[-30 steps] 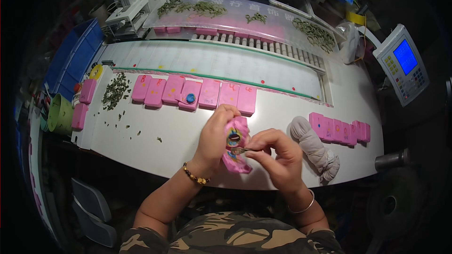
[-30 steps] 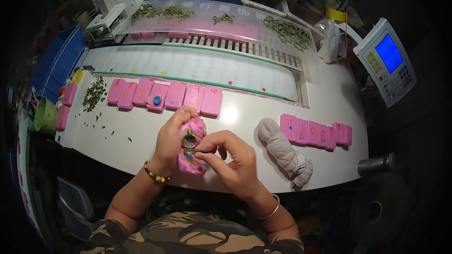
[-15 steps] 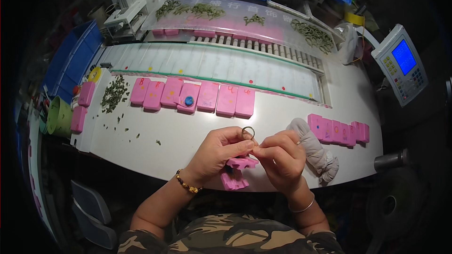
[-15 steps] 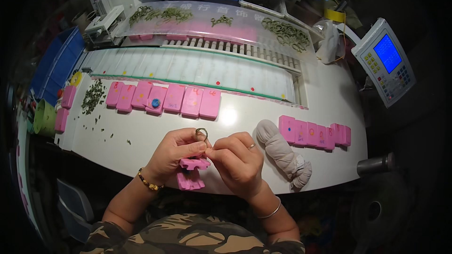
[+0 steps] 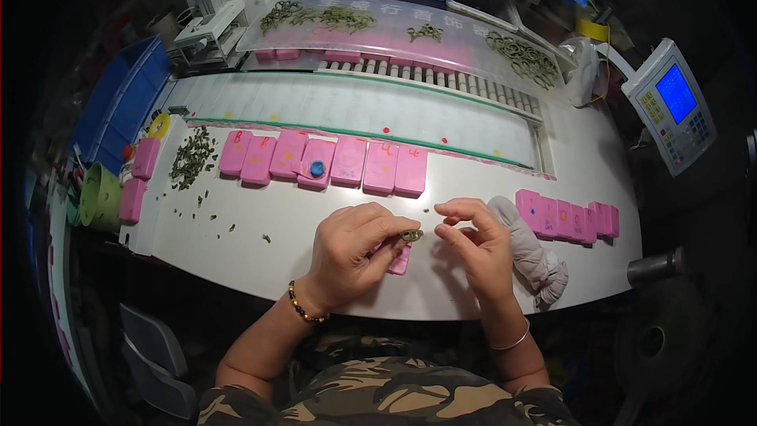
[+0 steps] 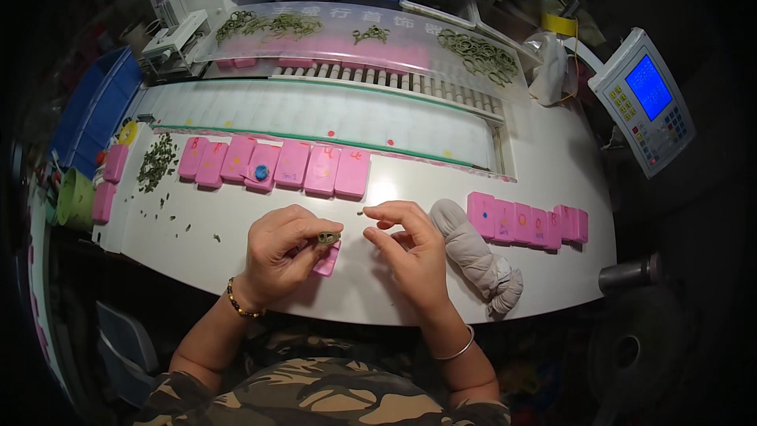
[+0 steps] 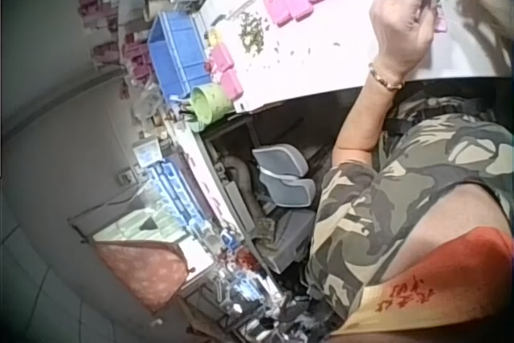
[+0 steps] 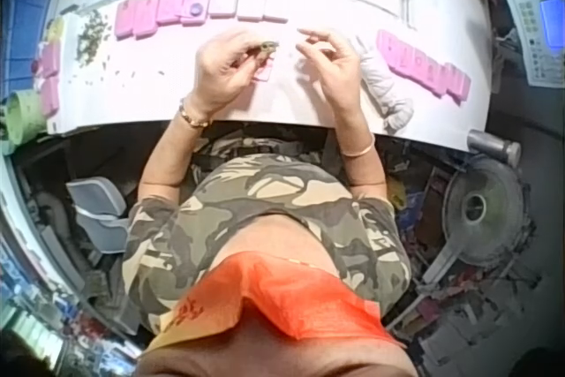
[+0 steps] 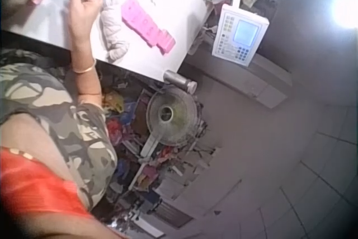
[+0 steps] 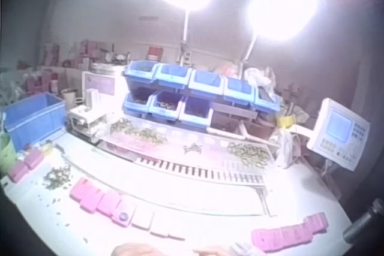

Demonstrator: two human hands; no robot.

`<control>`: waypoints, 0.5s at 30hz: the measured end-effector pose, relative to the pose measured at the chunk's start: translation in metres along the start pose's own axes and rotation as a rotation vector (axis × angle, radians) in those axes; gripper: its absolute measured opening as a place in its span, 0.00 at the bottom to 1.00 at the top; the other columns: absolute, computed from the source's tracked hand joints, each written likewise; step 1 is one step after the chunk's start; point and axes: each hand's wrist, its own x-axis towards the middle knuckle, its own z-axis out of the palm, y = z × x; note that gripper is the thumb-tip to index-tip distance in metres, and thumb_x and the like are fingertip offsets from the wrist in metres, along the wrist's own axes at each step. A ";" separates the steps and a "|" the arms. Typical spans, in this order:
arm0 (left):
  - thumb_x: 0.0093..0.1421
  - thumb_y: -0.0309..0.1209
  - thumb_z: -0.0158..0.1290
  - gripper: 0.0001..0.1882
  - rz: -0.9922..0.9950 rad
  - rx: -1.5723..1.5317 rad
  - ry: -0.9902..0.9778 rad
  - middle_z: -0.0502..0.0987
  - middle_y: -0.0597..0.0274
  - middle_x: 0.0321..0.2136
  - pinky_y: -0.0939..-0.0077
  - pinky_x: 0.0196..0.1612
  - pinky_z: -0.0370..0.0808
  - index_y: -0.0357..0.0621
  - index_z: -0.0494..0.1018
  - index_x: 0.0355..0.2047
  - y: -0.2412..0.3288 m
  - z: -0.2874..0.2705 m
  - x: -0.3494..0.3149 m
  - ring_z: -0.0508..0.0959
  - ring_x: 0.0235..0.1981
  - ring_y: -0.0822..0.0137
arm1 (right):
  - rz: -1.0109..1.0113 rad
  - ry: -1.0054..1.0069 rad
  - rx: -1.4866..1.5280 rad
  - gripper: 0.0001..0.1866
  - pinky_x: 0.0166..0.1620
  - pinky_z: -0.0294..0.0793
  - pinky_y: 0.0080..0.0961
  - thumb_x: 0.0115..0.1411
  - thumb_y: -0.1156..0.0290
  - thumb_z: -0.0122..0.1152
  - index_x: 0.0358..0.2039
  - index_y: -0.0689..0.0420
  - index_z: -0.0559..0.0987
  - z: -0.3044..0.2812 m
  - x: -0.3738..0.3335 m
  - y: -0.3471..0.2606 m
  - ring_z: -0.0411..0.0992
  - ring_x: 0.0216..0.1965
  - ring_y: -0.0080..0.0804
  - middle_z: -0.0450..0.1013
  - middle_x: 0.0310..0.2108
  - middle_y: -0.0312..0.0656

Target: Assembling small keychain components, including metal rings and plastic housings, at a production workstation.

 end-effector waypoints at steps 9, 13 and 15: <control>0.50 0.20 0.57 0.08 -0.089 -0.043 -0.088 0.75 0.61 0.22 0.80 0.25 0.70 0.38 0.76 0.33 0.003 0.000 -0.001 0.74 0.21 0.71 | -0.272 -0.113 -0.135 0.17 0.32 0.69 0.18 0.53 0.80 0.66 0.46 0.58 0.80 0.011 -0.005 -0.022 0.72 0.34 0.24 0.76 0.39 0.40; 0.59 0.29 0.57 0.08 -0.421 -0.419 -0.214 0.77 0.64 0.26 0.82 0.28 0.71 0.35 0.76 0.34 0.010 -0.001 -0.002 0.73 0.24 0.79 | -0.049 -0.133 0.098 0.14 0.32 0.69 0.17 0.57 0.78 0.64 0.46 0.60 0.79 0.013 -0.005 -0.017 0.72 0.33 0.20 0.77 0.37 0.38; 0.60 0.29 0.56 0.08 -0.573 -0.541 -0.257 0.77 0.65 0.26 0.83 0.29 0.71 0.34 0.76 0.34 0.011 -0.002 0.000 0.73 0.25 0.79 | 0.093 -0.152 0.219 0.14 0.31 0.68 0.16 0.58 0.77 0.63 0.46 0.61 0.79 0.008 -0.003 -0.013 0.72 0.33 0.19 0.77 0.37 0.38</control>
